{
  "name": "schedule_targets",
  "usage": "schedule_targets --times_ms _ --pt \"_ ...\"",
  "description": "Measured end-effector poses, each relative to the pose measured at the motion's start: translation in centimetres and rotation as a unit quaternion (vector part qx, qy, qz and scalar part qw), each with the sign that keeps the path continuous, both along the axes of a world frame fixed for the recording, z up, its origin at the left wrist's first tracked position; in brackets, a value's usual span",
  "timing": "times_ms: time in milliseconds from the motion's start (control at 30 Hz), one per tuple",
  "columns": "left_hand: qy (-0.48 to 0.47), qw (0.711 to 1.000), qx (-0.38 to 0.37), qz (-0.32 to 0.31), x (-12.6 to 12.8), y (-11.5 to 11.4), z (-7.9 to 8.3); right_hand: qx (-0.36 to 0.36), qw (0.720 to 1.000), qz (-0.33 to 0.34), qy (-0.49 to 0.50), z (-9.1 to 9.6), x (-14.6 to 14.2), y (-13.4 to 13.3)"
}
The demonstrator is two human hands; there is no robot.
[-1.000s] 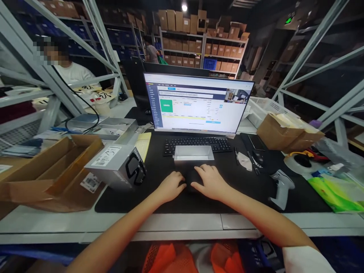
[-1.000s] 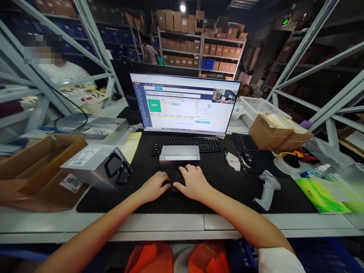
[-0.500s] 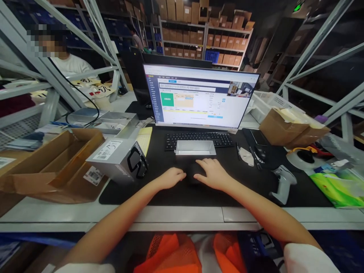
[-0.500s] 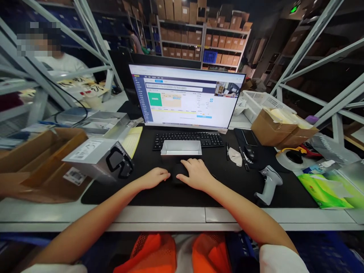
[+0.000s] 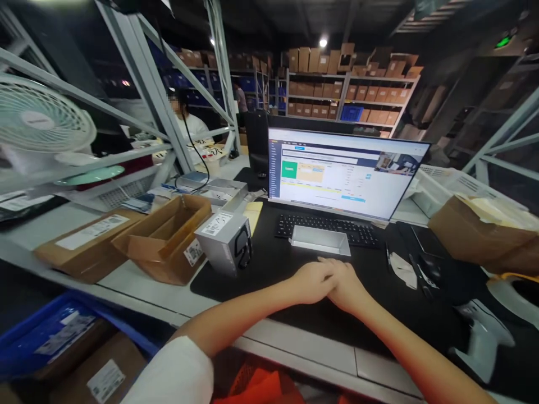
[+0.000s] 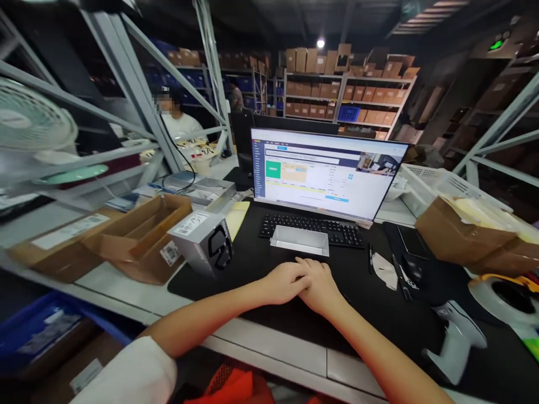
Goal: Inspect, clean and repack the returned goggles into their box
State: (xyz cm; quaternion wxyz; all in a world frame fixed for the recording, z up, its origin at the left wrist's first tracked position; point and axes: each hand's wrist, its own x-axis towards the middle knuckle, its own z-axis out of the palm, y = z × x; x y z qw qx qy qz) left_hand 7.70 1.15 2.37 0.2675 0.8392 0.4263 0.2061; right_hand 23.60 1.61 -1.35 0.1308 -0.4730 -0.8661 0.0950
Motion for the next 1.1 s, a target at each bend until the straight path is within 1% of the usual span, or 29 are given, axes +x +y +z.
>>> schedule_targets --times_ms 67,133,200,233,333,433,567,700,833,900,967,1033,1100 --pt "0.020 1.000 0.024 -0.002 -2.5 -0.5 -0.4 0.015 0.999 -0.001 0.036 -0.1 -0.2 -0.2" --pt "0.054 0.998 0.020 0.031 -4.8 -1.0 -1.0 0.027 0.999 0.007 0.046 0.0 -0.4 -0.3" --pt "0.086 0.994 -0.004 0.070 -6.2 -1.4 -1.8 0.027 0.999 0.022 0.036 0.3 -0.7 -0.1" --pt "0.096 0.992 -0.011 0.083 -6.5 -1.5 -2.1 0.021 0.999 0.028 0.029 0.6 -0.9 0.1" --pt "0.108 0.989 0.006 0.098 -6.1 -1.4 -2.6 -0.009 1.000 0.017 0.024 1.1 -1.2 0.9" --pt "0.111 0.988 0.027 0.108 -5.1 -0.6 -2.5 -0.031 0.998 -0.017 0.051 1.1 -1.2 1.6" --pt "0.112 0.988 0.037 0.097 -4.7 0.6 -2.2 -0.025 0.996 -0.031 0.081 0.5 -0.8 1.5" --pt "0.074 0.995 0.015 0.068 -5.0 1.1 -3.1 -0.033 0.993 -0.028 0.107 0.4 -0.9 0.8" --pt "0.004 0.999 -0.034 0.025 -5.4 0.9 -4.1 -0.045 0.995 -0.016 0.088 0.7 -0.9 -0.1" --pt "-0.025 0.998 -0.050 0.008 -5.9 1.0 -4.1 -0.017 0.995 -0.004 0.095 0.8 0.2 -0.4" --pt "-0.049 0.997 -0.063 -0.001 -6.7 1.4 -3.8 0.009 0.992 -0.020 0.121 0.8 2.1 -0.6" --pt "-0.068 0.995 -0.076 -0.005 -7.4 2.1 -3.5 0.000 0.984 -0.067 0.166 0.8 4.4 -0.8" --pt "-0.082 0.993 -0.081 0.000 -7.8 2.7 -3.4 -0.032 0.967 -0.122 0.221 0.7 6.0 -0.9"
